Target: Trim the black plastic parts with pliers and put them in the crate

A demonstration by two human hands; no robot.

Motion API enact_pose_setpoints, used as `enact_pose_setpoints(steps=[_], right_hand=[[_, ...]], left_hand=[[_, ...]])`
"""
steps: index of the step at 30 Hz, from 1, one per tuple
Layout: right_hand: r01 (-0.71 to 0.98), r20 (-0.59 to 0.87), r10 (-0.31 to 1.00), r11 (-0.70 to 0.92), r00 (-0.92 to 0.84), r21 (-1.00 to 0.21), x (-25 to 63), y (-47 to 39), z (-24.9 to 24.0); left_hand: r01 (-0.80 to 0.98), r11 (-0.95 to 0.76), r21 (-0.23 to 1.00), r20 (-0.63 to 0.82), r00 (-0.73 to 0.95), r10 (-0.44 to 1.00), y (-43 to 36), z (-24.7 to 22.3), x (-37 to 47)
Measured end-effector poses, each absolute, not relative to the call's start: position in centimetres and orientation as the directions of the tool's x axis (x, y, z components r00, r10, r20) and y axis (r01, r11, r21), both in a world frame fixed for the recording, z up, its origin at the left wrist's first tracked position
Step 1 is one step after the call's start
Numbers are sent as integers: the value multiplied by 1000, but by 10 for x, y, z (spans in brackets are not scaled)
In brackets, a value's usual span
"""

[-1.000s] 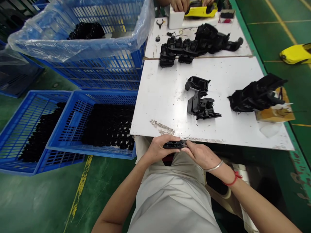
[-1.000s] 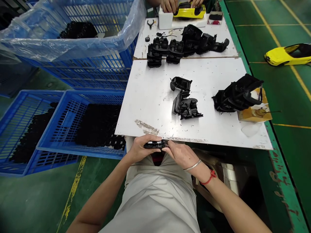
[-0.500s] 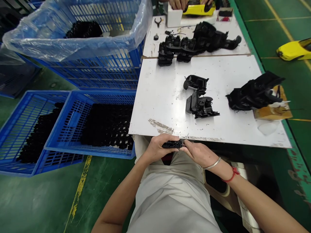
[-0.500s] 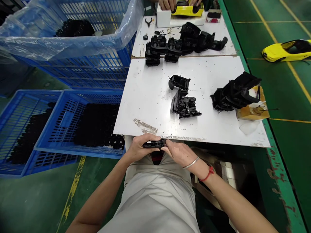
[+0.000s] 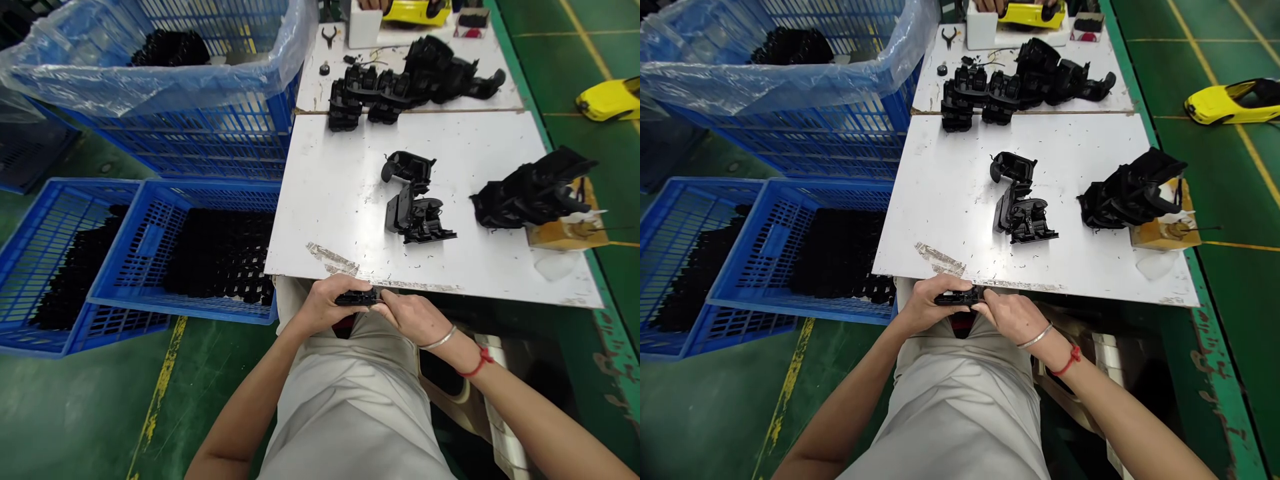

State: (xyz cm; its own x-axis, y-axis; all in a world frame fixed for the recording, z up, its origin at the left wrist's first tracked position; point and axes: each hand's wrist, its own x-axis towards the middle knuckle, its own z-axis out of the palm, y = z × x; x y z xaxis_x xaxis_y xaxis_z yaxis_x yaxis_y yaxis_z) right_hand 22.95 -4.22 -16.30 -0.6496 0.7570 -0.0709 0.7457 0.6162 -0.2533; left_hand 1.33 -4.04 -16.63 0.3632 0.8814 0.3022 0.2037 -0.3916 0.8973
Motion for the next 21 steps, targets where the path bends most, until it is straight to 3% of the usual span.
enact_pose_setpoints(steps=[10,21], right_hand=[[725,124,738,675,-663,-140,227,-45,-157],[665,30,682,721,-731,-194,227,-38,-162]], left_hand=[[168,-516,840,432,369,823,-40,-169,14],[155,-493,856,408,383,829,-37,-172,12]])
